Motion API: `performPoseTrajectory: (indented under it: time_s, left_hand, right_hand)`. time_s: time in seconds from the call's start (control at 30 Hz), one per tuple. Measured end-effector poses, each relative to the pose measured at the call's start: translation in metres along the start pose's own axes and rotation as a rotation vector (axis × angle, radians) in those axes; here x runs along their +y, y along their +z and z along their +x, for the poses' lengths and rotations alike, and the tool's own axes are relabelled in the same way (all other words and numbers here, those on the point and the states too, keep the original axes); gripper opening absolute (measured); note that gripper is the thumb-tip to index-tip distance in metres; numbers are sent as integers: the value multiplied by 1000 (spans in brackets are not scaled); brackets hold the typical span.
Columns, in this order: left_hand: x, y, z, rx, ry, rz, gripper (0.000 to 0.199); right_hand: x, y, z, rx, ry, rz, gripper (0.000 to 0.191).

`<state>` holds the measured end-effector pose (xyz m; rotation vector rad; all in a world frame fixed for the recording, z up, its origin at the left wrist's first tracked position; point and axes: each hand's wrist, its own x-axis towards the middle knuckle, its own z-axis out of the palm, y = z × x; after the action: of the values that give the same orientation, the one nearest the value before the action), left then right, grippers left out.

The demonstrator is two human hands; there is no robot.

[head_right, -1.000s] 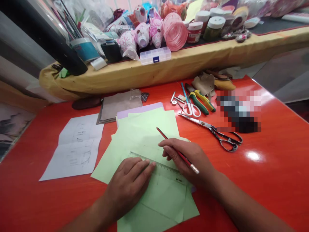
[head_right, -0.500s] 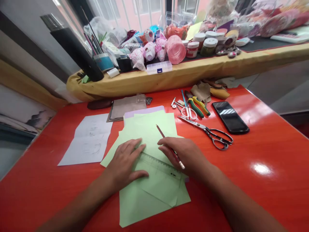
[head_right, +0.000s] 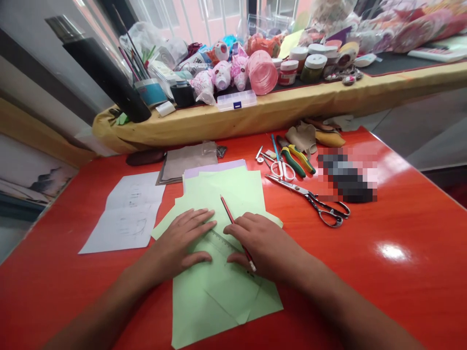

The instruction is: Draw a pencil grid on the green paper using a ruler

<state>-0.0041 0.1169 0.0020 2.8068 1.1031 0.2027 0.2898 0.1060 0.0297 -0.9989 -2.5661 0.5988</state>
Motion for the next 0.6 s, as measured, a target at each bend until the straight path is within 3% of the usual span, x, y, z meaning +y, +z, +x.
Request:
performPoseTrajectory:
  time_s: [0.13, 0.33, 0.5, 0.6]
  left_hand:
    - [10, 4, -3, 21, -22, 40, 65]
    - [42, 15, -3, 111, -105, 228, 60]
    - [61, 17, -1, 196, -221, 271, 58]
    - [59, 14, 0, 176, -253, 254, 59]
  right_hand:
    - [8, 2, -1, 12, 24, -34, 33]
    - [20, -6, -2, 80, 73, -68, 26]
    - [12, -4, -1, 95, 30, 2, 26]
    - [4, 3, -1, 40, -2, -16, 33]
